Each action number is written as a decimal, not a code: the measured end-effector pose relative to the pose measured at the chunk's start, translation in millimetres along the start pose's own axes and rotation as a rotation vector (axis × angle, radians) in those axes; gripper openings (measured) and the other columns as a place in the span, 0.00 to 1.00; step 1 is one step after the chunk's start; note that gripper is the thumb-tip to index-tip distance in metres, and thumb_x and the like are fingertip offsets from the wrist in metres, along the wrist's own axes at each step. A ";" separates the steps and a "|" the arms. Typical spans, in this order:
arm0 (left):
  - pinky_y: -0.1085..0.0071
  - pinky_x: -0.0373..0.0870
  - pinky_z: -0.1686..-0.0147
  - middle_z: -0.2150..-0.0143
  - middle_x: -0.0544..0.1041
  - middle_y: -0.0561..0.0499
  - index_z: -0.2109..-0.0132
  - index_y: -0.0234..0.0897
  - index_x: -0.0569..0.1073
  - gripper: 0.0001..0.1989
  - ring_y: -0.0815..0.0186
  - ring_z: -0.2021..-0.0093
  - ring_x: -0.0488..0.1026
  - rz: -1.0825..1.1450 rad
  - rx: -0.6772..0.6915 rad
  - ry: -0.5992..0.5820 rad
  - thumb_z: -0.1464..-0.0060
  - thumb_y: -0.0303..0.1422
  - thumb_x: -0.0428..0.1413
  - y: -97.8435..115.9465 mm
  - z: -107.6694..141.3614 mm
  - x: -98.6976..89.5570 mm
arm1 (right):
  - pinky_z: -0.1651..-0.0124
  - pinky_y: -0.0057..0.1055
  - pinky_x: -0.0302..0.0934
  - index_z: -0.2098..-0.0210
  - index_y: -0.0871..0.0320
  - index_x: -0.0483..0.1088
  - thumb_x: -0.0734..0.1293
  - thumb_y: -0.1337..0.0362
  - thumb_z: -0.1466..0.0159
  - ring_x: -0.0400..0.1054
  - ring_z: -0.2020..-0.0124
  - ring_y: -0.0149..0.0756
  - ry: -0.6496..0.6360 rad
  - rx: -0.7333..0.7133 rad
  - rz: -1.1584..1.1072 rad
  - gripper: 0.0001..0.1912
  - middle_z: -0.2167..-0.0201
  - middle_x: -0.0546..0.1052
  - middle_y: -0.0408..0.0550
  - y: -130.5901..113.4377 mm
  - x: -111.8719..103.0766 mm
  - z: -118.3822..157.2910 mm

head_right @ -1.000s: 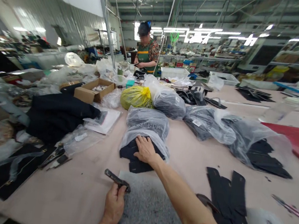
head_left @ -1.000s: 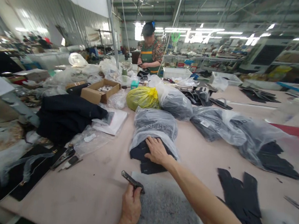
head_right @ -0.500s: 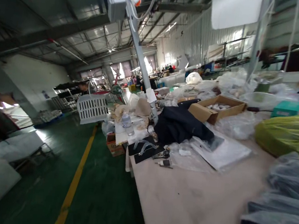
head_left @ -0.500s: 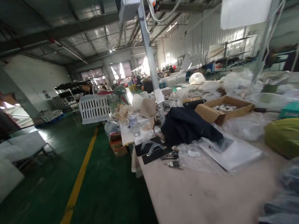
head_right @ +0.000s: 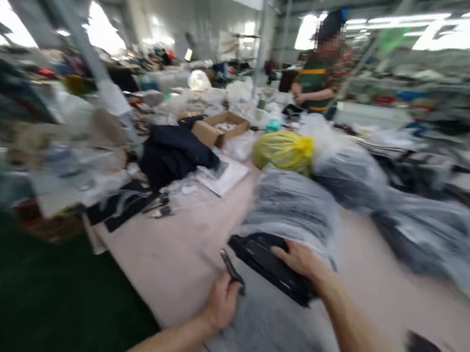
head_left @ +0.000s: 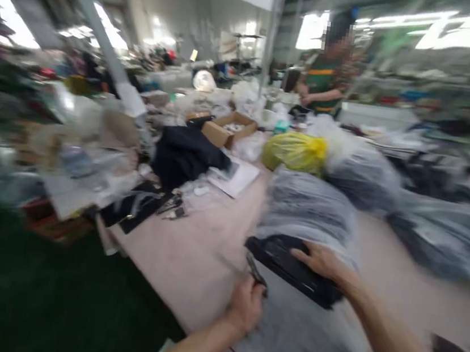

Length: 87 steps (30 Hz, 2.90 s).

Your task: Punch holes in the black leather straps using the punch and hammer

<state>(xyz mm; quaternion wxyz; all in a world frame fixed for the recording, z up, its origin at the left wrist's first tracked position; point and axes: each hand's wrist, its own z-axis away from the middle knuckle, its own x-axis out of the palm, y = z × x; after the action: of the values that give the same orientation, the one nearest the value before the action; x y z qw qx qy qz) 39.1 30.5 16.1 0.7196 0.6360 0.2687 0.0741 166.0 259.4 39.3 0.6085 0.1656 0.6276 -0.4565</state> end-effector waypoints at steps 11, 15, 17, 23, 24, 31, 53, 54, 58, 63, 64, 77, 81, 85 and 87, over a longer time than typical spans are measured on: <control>0.67 0.71 0.65 0.68 0.79 0.45 0.62 0.36 0.73 0.12 0.59 0.67 0.77 -0.175 0.197 0.016 0.43 0.37 0.48 -32.9 -14.8 2.8 | 0.49 0.41 0.60 0.38 0.60 0.56 0.72 0.38 0.56 0.67 0.49 0.53 0.017 -0.049 -0.080 0.55 0.47 0.71 0.59 -5.7 -2.5 73.7; 0.68 0.72 0.67 0.69 0.79 0.45 0.62 0.36 0.73 0.12 0.59 0.67 0.77 -0.193 0.205 0.013 0.43 0.37 0.47 -30.7 -15.9 3.6 | 0.45 0.45 0.56 0.37 0.67 0.55 0.70 0.40 0.50 0.64 0.45 0.57 0.117 0.062 0.024 0.52 0.45 0.68 0.67 -14.7 10.9 73.3; 0.67 0.72 0.67 0.69 0.79 0.45 0.62 0.36 0.73 0.13 0.59 0.68 0.77 -0.197 0.208 0.017 0.43 0.38 0.47 -31.0 -16.2 3.6 | 0.46 0.44 0.57 0.39 0.67 0.57 0.69 0.44 0.46 0.65 0.45 0.55 0.112 0.068 0.059 0.46 0.45 0.69 0.67 -16.3 8.9 72.0; 0.65 0.73 0.68 0.70 0.80 0.44 0.62 0.36 0.74 0.14 0.57 0.68 0.78 -0.187 0.218 0.053 0.44 0.40 0.48 -36.3 -17.6 4.4 | 0.47 0.35 0.58 0.45 0.60 0.64 0.69 0.57 0.45 0.66 0.47 0.46 0.067 -0.015 0.108 0.30 0.46 0.71 0.57 -21.5 -17.9 72.9; 0.65 0.73 0.68 0.70 0.80 0.44 0.62 0.36 0.74 0.15 0.56 0.68 0.78 -0.179 0.210 0.055 0.44 0.40 0.48 -36.9 -17.8 4.6 | 0.48 0.35 0.58 0.46 0.60 0.65 0.69 0.59 0.45 0.66 0.47 0.46 0.061 -0.017 0.118 0.29 0.46 0.71 0.57 -24.7 -22.3 73.3; 0.65 0.74 0.68 0.69 0.80 0.44 0.62 0.36 0.74 0.15 0.57 0.68 0.78 -0.167 0.172 0.024 0.43 0.40 0.48 -35.8 -17.6 3.3 | 0.58 0.32 0.60 0.60 0.56 0.74 0.58 0.56 0.33 0.71 0.62 0.38 0.051 -0.109 0.056 0.16 0.65 0.78 0.48 -43.4 -57.8 66.2; 0.67 0.75 0.61 0.63 0.81 0.46 0.57 0.37 0.74 0.13 0.60 0.62 0.79 -0.297 0.220 -0.028 0.41 0.37 0.48 -35.6 -21.4 6.5 | 0.47 0.42 0.47 0.54 0.60 0.67 0.58 0.64 0.35 0.59 0.50 0.46 0.227 -0.129 0.084 0.13 0.55 0.71 0.56 42.1 12.8 -80.0; 0.67 0.75 0.61 0.63 0.81 0.46 0.57 0.37 0.74 0.13 0.60 0.62 0.79 -0.303 0.222 -0.027 0.41 0.36 0.48 -35.2 -21.4 6.4 | 0.47 0.41 0.48 0.54 0.59 0.68 0.59 0.65 0.36 0.60 0.50 0.45 0.215 -0.133 0.076 0.12 0.55 0.71 0.55 42.8 8.7 -79.3; 0.66 0.74 0.62 0.64 0.81 0.45 0.58 0.36 0.74 0.13 0.59 0.63 0.79 -0.315 0.227 -0.022 0.41 0.37 0.48 -35.7 -21.6 6.8 | 0.47 0.38 0.52 0.44 0.58 0.63 0.66 0.65 0.42 0.61 0.48 0.42 0.147 -0.156 0.045 0.25 0.48 0.70 0.52 42.8 -17.1 -60.7; 0.66 0.74 0.62 0.64 0.81 0.44 0.58 0.36 0.74 0.14 0.58 0.63 0.79 -0.308 0.215 -0.011 0.41 0.38 0.48 -37.6 -20.5 7.1 | 0.38 0.47 0.43 0.33 0.58 0.48 0.67 0.54 0.41 0.47 0.36 0.50 0.325 -0.213 0.002 0.42 0.35 0.53 0.59 6.1 -33.0 22.0; 0.66 0.74 0.63 0.64 0.81 0.44 0.58 0.36 0.74 0.14 0.58 0.63 0.78 -0.305 0.212 -0.010 0.41 0.38 0.48 -37.5 -20.4 7.1 | 0.37 0.49 0.41 0.33 0.57 0.48 0.66 0.50 0.41 0.46 0.35 0.52 0.337 -0.225 0.005 0.43 0.34 0.53 0.59 -4.3 -29.9 41.4; 0.67 0.72 0.66 0.68 0.80 0.44 0.61 0.36 0.74 0.13 0.58 0.65 0.78 -0.276 0.227 0.020 0.43 0.38 0.48 -29.3 -18.1 6.8 | 0.41 0.48 0.45 0.37 0.56 0.57 0.55 0.50 0.31 0.56 0.42 0.50 0.344 0.048 0.177 0.28 0.40 0.61 0.59 -4.6 30.6 32.4; 0.67 0.73 0.66 0.68 0.80 0.45 0.61 0.36 0.73 0.12 0.58 0.66 0.78 -0.245 0.226 0.018 0.43 0.37 0.48 -28.7 -17.7 6.5 | 0.47 0.46 0.50 0.37 0.56 0.57 0.56 0.47 0.33 0.59 0.47 0.51 0.371 0.128 0.215 0.30 0.44 0.64 0.61 -12.6 38.3 46.9; 0.67 0.73 0.66 0.68 0.80 0.45 0.61 0.37 0.73 0.11 0.59 0.66 0.78 -0.237 0.227 0.017 0.43 0.36 0.48 -30.1 -17.9 6.1 | 0.50 0.44 0.52 0.38 0.56 0.58 0.54 0.47 0.32 0.61 0.52 0.49 0.375 0.188 0.249 0.29 0.50 0.67 0.59 -13.3 43.5 51.0; 0.67 0.72 0.66 0.68 0.80 0.45 0.61 0.37 0.73 0.11 0.59 0.66 0.78 -0.234 0.231 0.012 0.43 0.36 0.48 -31.3 -18.1 5.7 | 0.50 0.43 0.52 0.38 0.55 0.58 0.54 0.49 0.31 0.61 0.52 0.48 0.368 0.196 0.241 0.27 0.50 0.68 0.58 -14.2 42.3 50.6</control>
<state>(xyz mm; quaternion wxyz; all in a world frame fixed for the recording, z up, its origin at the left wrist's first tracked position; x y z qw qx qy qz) 27.9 43.3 -16.3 0.6439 0.6783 0.3520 -0.0378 177.5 198.0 13.9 0.5149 0.3780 0.6563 -0.4016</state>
